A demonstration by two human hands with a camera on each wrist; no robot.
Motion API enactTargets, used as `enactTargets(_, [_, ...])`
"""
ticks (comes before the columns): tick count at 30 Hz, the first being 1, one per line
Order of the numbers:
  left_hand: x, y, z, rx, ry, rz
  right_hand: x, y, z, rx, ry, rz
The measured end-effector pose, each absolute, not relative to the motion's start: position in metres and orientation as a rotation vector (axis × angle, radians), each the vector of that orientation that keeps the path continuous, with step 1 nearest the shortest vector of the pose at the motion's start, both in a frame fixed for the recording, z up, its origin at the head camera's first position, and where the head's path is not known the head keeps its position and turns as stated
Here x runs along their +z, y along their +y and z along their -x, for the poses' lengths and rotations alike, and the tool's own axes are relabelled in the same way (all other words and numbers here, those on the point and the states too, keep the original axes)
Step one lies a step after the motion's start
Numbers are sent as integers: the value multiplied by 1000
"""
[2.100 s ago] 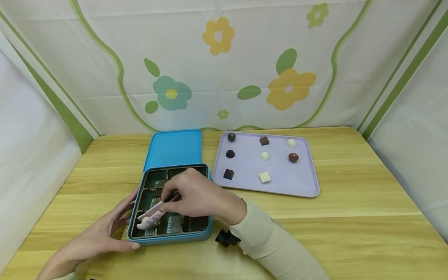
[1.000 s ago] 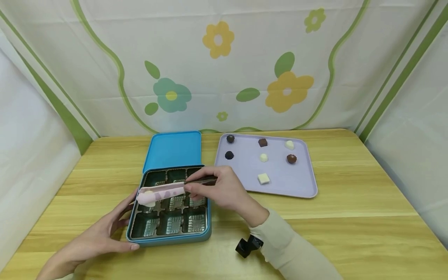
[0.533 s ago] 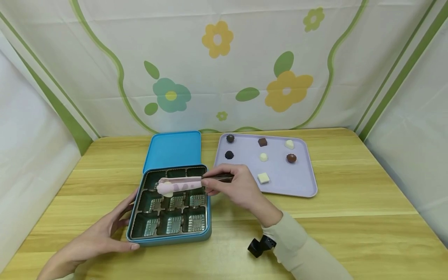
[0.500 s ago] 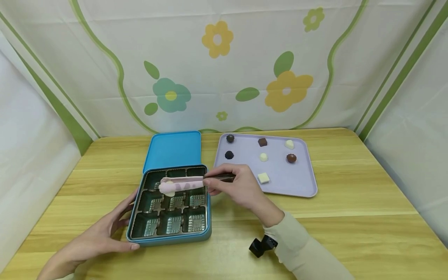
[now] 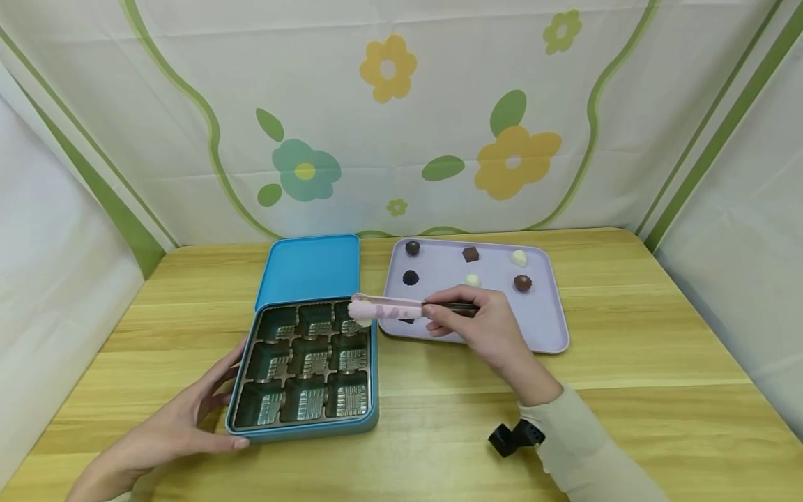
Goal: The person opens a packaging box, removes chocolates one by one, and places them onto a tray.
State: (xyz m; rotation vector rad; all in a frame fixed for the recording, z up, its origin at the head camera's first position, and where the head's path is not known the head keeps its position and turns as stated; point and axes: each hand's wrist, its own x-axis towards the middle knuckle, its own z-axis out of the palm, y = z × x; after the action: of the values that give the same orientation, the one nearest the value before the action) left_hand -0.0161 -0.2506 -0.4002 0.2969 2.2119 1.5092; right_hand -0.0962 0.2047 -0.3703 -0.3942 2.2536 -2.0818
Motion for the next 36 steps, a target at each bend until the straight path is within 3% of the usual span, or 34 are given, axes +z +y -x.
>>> enactTargets(36, [-401, -252, 17, 1494, 2228, -304, -383, 319, 88, -2513, 2117, 70])
